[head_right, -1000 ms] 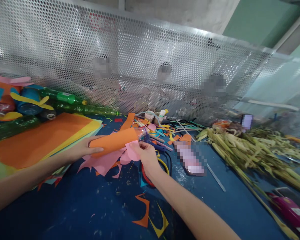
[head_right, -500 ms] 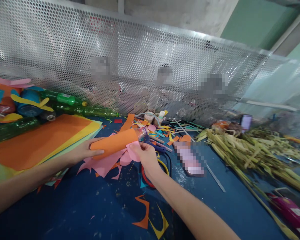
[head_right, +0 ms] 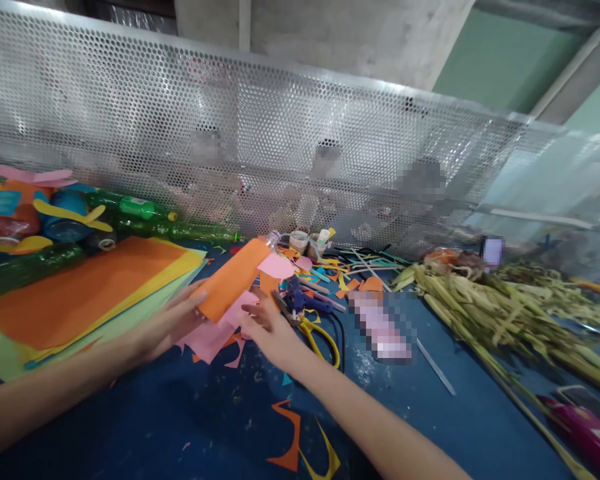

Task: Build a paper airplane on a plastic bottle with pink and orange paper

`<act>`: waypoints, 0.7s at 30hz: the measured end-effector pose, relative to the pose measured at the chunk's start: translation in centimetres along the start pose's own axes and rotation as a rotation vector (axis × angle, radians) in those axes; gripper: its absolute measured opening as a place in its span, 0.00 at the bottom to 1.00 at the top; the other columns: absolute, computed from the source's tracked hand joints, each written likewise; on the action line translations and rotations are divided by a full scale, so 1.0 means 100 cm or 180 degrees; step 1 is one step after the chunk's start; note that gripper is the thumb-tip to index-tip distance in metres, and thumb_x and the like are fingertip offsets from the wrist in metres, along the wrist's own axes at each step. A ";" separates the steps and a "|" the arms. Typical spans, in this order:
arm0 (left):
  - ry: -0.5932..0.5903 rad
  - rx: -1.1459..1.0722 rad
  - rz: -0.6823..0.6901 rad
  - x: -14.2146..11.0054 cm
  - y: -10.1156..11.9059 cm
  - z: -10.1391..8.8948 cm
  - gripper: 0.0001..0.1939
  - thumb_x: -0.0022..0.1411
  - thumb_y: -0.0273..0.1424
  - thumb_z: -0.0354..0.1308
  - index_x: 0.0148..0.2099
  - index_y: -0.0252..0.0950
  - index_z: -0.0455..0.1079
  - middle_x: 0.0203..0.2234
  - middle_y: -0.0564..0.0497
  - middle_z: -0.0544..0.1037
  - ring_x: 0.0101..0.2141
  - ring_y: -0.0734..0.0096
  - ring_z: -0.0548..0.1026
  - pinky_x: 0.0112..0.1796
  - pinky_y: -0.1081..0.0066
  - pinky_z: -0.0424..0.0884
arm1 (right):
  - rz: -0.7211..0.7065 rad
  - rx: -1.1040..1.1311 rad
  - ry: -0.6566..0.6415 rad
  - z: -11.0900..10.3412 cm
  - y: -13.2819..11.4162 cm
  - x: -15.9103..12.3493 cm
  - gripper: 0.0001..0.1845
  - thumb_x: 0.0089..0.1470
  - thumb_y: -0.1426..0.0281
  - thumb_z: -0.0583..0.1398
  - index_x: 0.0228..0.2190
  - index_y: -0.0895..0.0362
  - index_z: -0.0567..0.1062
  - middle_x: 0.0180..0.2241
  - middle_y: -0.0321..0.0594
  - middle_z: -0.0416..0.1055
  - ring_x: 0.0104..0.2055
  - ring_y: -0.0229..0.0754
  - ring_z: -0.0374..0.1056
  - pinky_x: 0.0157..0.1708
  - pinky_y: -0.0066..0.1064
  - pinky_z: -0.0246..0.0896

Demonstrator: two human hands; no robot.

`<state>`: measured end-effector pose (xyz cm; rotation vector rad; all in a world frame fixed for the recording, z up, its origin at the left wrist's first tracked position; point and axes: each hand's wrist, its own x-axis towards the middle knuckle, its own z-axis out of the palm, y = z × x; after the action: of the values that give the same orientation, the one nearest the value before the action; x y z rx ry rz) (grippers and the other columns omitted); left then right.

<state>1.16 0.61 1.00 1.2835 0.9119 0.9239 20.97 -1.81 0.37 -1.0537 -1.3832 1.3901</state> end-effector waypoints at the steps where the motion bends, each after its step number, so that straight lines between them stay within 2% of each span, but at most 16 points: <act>1: -0.0110 -0.0212 -0.0010 -0.005 -0.002 0.006 0.33 0.59 0.43 0.51 0.62 0.42 0.44 0.56 0.44 0.62 0.51 0.56 0.66 0.49 0.58 0.65 | -0.0099 0.0041 -0.0117 0.004 0.000 -0.003 0.36 0.48 0.59 0.61 0.56 0.48 0.55 0.48 0.43 0.67 0.49 0.43 0.64 0.48 0.38 0.60; 5: -0.0786 -0.0211 0.0320 -0.021 -0.011 0.021 0.44 0.55 0.34 0.59 0.64 0.46 0.34 0.59 0.45 0.56 0.55 0.58 0.61 0.54 0.58 0.58 | -0.0292 0.0124 -0.0317 0.010 -0.005 -0.009 0.43 0.48 0.63 0.61 0.59 0.47 0.46 0.50 0.44 0.64 0.45 0.43 0.67 0.46 0.39 0.62; 7: -0.0978 -0.0058 0.0487 -0.022 -0.013 0.022 0.43 0.55 0.33 0.59 0.64 0.46 0.34 0.59 0.44 0.55 0.55 0.59 0.60 0.54 0.58 0.58 | -0.0210 0.0184 -0.0231 0.007 -0.009 -0.009 0.45 0.45 0.66 0.63 0.59 0.47 0.46 0.51 0.44 0.63 0.44 0.44 0.68 0.44 0.39 0.64; 8: -0.0950 0.0048 0.0537 -0.021 -0.012 0.020 0.41 0.55 0.33 0.59 0.63 0.45 0.38 0.58 0.43 0.56 0.55 0.58 0.60 0.54 0.58 0.59 | -0.0134 0.0269 -0.0190 0.005 -0.011 -0.008 0.45 0.45 0.67 0.63 0.59 0.47 0.47 0.51 0.43 0.63 0.44 0.44 0.68 0.43 0.38 0.64; 10: -0.0655 0.0272 0.0567 -0.013 -0.009 0.011 0.33 0.57 0.35 0.56 0.61 0.41 0.47 0.55 0.42 0.60 0.54 0.58 0.61 0.53 0.58 0.59 | 0.0040 0.0479 -0.0120 -0.002 -0.013 -0.005 0.43 0.44 0.70 0.62 0.58 0.46 0.49 0.52 0.41 0.63 0.45 0.44 0.68 0.43 0.38 0.65; 12: -0.0023 0.0510 0.0589 -0.003 -0.002 -0.001 0.27 0.58 0.37 0.53 0.58 0.39 0.53 0.51 0.42 0.64 0.53 0.58 0.62 0.54 0.58 0.57 | 0.0141 0.0677 -0.0096 -0.012 -0.014 0.001 0.40 0.43 0.72 0.59 0.57 0.46 0.52 0.49 0.38 0.66 0.41 0.43 0.70 0.42 0.37 0.65; 13: 0.0241 0.0581 0.0580 0.003 0.002 -0.009 0.27 0.58 0.38 0.53 0.58 0.39 0.53 0.51 0.43 0.65 0.53 0.58 0.62 0.53 0.57 0.57 | 0.0154 0.0738 -0.0109 -0.017 -0.014 0.004 0.38 0.42 0.72 0.58 0.56 0.46 0.54 0.47 0.36 0.69 0.38 0.42 0.71 0.40 0.37 0.65; 16: 0.0629 0.0356 0.0722 0.017 0.012 -0.031 0.38 0.55 0.37 0.57 0.63 0.46 0.40 0.54 0.44 0.61 0.53 0.60 0.62 0.53 0.58 0.58 | 0.0224 0.0693 -0.0142 -0.029 -0.015 0.011 0.32 0.40 0.72 0.56 0.51 0.50 0.63 0.35 0.35 0.74 0.27 0.40 0.70 0.32 0.33 0.65; 17: 0.0641 0.0259 0.0739 0.021 0.014 -0.038 0.42 0.54 0.36 0.59 0.63 0.47 0.37 0.55 0.43 0.60 0.53 0.59 0.63 0.52 0.58 0.59 | 0.0250 0.0624 -0.0113 -0.032 -0.016 0.013 0.29 0.40 0.71 0.56 0.48 0.51 0.66 0.34 0.35 0.74 0.27 0.39 0.70 0.29 0.31 0.64; 19: 0.0413 0.0080 0.0655 0.026 0.016 -0.048 0.46 0.51 0.35 0.62 0.63 0.47 0.35 0.53 0.43 0.63 0.50 0.59 0.67 0.50 0.58 0.61 | 0.0275 0.0522 -0.0027 -0.036 -0.018 0.014 0.24 0.40 0.70 0.56 0.44 0.52 0.70 0.35 0.37 0.74 0.29 0.40 0.69 0.27 0.28 0.63; 21: 0.0166 0.0015 0.0519 0.028 0.017 -0.056 0.45 0.48 0.34 0.64 0.63 0.45 0.41 0.50 0.43 0.67 0.47 0.59 0.69 0.48 0.59 0.65 | 0.0282 0.0487 0.0007 -0.037 -0.020 0.015 0.23 0.40 0.68 0.56 0.43 0.52 0.71 0.36 0.38 0.74 0.31 0.41 0.69 0.26 0.29 0.62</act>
<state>-3.11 5.36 2.17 1.3581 0.8593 1.0872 24.23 0.59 2.37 -1.0256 -1.2202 1.5331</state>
